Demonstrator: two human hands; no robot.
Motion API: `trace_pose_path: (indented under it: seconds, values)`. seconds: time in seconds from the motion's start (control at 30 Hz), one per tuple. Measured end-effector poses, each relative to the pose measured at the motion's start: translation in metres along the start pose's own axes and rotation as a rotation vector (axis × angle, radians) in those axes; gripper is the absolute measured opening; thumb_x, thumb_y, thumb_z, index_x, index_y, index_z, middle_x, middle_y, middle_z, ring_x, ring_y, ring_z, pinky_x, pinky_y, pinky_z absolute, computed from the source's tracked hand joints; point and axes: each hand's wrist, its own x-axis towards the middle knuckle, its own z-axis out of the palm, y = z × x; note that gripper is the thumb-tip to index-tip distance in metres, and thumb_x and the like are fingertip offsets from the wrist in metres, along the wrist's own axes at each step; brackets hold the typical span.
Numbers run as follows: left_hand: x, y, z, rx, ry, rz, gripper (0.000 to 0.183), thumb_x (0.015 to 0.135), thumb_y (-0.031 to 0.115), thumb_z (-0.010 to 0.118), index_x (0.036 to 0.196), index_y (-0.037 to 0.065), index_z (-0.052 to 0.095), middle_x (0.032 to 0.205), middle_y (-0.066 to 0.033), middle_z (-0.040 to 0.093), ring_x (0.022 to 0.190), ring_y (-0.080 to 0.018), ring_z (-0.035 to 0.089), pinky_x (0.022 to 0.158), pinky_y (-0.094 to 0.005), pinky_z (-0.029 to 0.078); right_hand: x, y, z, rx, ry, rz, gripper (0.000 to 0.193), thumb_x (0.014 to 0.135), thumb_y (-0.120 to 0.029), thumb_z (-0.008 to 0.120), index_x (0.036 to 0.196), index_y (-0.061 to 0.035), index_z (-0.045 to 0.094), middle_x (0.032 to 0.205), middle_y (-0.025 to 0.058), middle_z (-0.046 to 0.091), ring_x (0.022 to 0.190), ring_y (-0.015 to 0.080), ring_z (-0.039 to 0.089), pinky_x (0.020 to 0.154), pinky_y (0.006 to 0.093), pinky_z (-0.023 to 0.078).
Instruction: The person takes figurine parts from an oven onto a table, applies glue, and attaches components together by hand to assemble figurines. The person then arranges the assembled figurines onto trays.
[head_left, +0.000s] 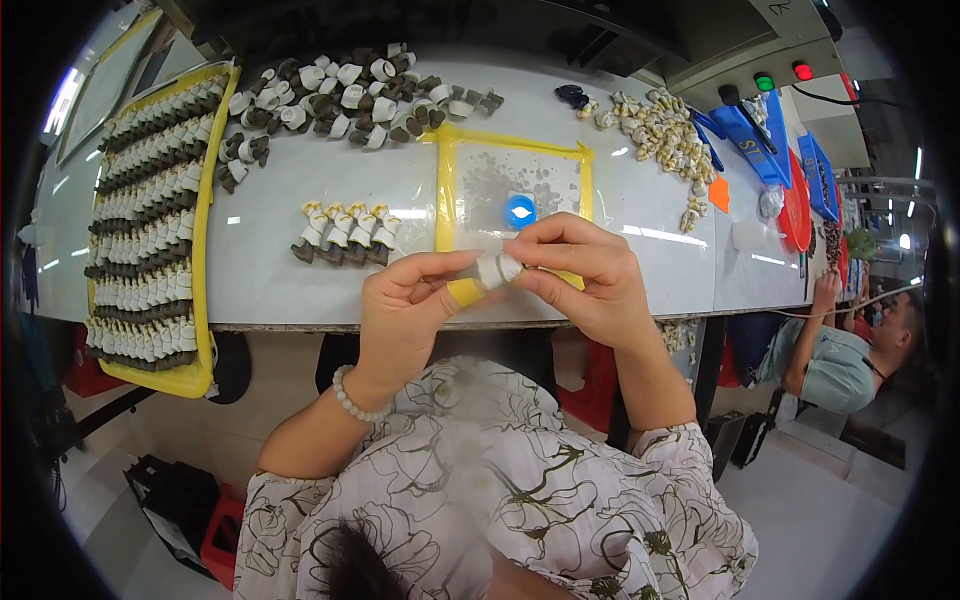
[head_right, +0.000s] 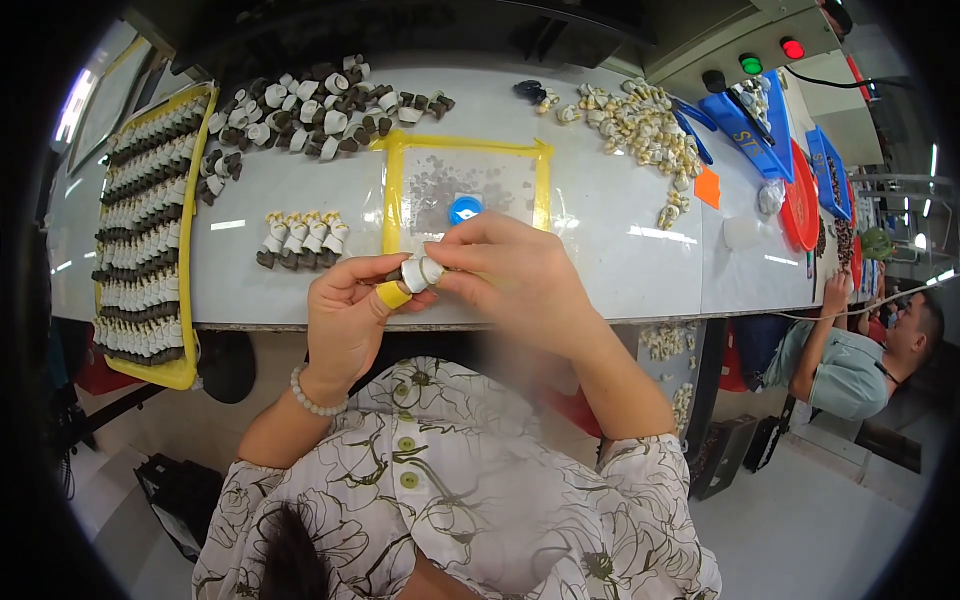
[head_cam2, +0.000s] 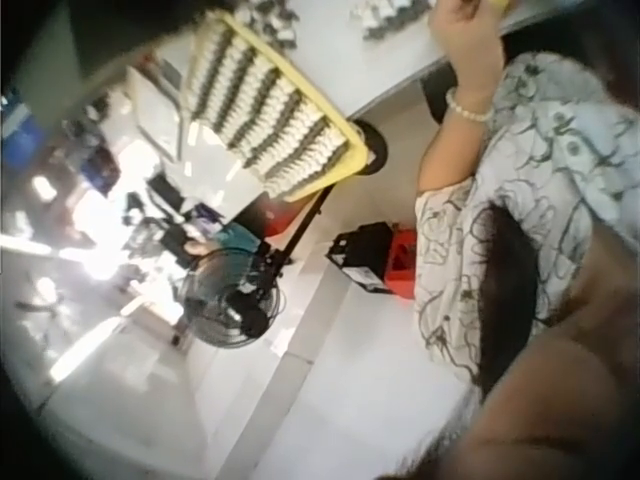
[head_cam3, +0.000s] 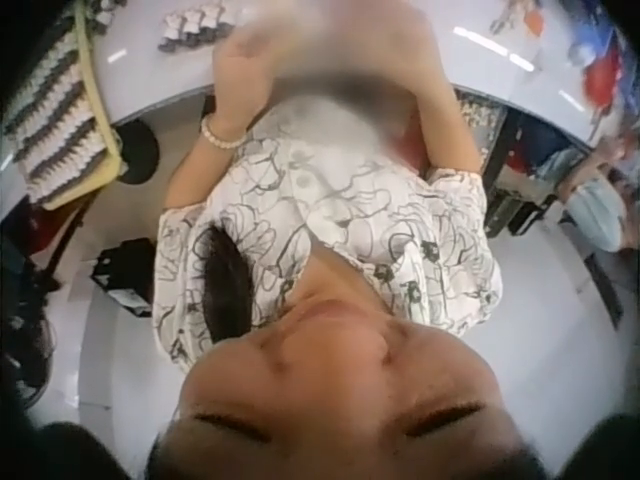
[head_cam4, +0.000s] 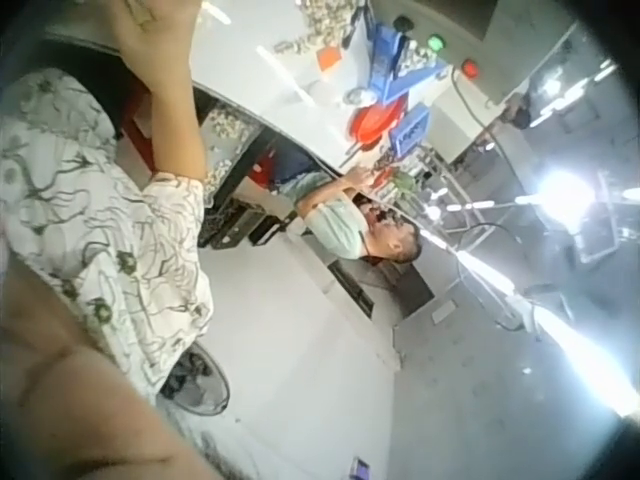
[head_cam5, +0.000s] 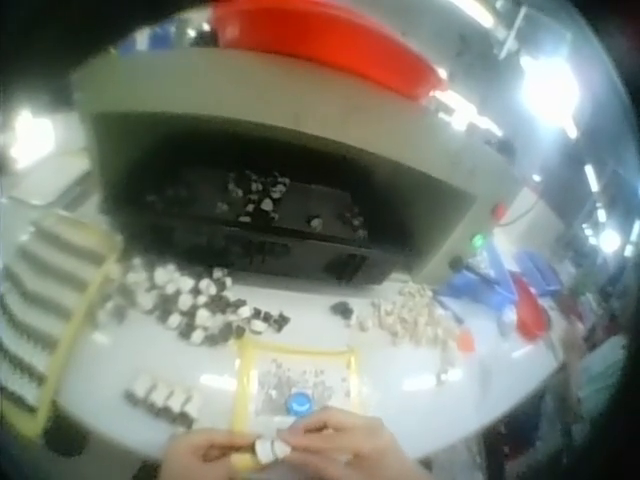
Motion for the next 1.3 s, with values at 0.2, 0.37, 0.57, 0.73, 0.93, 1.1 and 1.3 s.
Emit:
trace_pose_path:
  seconds: [0.2, 0.37, 0.57, 0.73, 0.93, 1.1, 1.3]
  values:
    - [0.001, 0.001, -0.006, 0.012, -0.031, -0.031, 0.021, 0.088, -0.003, 0.058, 0.109, -0.007, 0.059, 0.107, -0.0192, 0.064, 0.091, -0.026, 0.066, 0.082, -0.0358, 0.057, -0.001, 0.002, 0.004, 0.067, -0.038, 0.038, 0.027, 0.075, 0.001, 0.071, 0.101, -0.0008, 0.07, 0.09, 0.0091, 0.064, 0.079, 0.0159, 0.059, 0.066, 0.0247, 0.046]
    - [0.002, 0.004, -0.007, -0.008, -0.054, -0.044, 0.02, 0.088, -0.002, 0.058, 0.108, -0.007, 0.06, 0.106, -0.0165, 0.064, 0.092, -0.0225, 0.066, 0.083, -0.0329, 0.056, -0.003, 0.009, 0.008, 0.095, -0.014, 0.029, 0.021, 0.076, -0.004, 0.07, 0.097, -0.0028, 0.071, 0.09, 0.0072, 0.065, 0.079, 0.0163, 0.064, 0.071, 0.0261, 0.052]
    - [-0.017, 0.024, -0.009, 0.241, -0.01, 0.157, 0.025, 0.083, -0.006, 0.062, 0.108, -0.006, 0.06, 0.105, -0.0135, 0.064, 0.091, -0.0177, 0.063, 0.08, -0.0273, 0.053, -0.013, 0.015, 0.012, 0.231, -0.005, -0.01, 0.033, 0.076, 0.002, 0.065, 0.109, -0.0014, 0.066, 0.099, 0.0107, 0.064, 0.093, 0.0205, 0.062, 0.081, 0.0291, 0.048]
    - [-0.02, 0.076, -0.066, 0.961, 0.302, 0.737, 0.028, 0.076, -0.011, 0.063, 0.103, -0.005, 0.064, 0.102, -0.0129, 0.065, 0.089, -0.019, 0.063, 0.079, -0.0283, 0.049, -0.022, 0.018, 0.012, 0.083, 0.137, -0.041, 0.033, 0.075, 0.003, 0.067, 0.108, 0.0013, 0.064, 0.1, 0.0123, 0.064, 0.092, 0.0225, 0.062, 0.082, 0.0293, 0.048]
    - [-0.022, 0.082, -0.089, 1.496, 0.378, 0.756, 0.033, 0.072, -0.014, 0.06, 0.102, -0.002, 0.065, 0.094, -0.0139, 0.065, 0.087, -0.0244, 0.062, 0.076, -0.0311, 0.049, -0.034, 0.028, 0.022, -0.069, 0.241, -0.092, 0.029, 0.076, 0.006, 0.064, 0.105, 0.0031, 0.065, 0.094, 0.0147, 0.063, 0.084, 0.0228, 0.062, 0.075, 0.0284, 0.049]
    - [-0.017, 0.081, -0.082, 1.523, 0.298, 0.724, 0.034, 0.072, -0.01, 0.06, 0.105, -0.003, 0.065, 0.09, -0.0154, 0.063, 0.087, -0.0297, 0.059, 0.076, -0.0346, 0.048, -0.042, 0.034, 0.022, -0.107, 0.318, -0.063, 0.026, 0.077, 0.009, 0.061, 0.102, 0.0038, 0.066, 0.09, 0.0148, 0.063, 0.081, 0.0229, 0.061, 0.073, 0.0283, 0.048]
    - [-0.02, 0.084, -0.085, 1.551, 0.208, 0.731, 0.031, 0.075, -0.004, 0.061, 0.106, -0.004, 0.064, 0.093, -0.0161, 0.062, 0.09, -0.0319, 0.058, 0.08, -0.0363, 0.047, -0.036, 0.034, 0.026, -0.133, 0.312, -0.057, 0.022, 0.078, 0.009, 0.06, 0.099, 0.0043, 0.066, 0.088, 0.0143, 0.062, 0.08, 0.0225, 0.061, 0.073, 0.0275, 0.048]
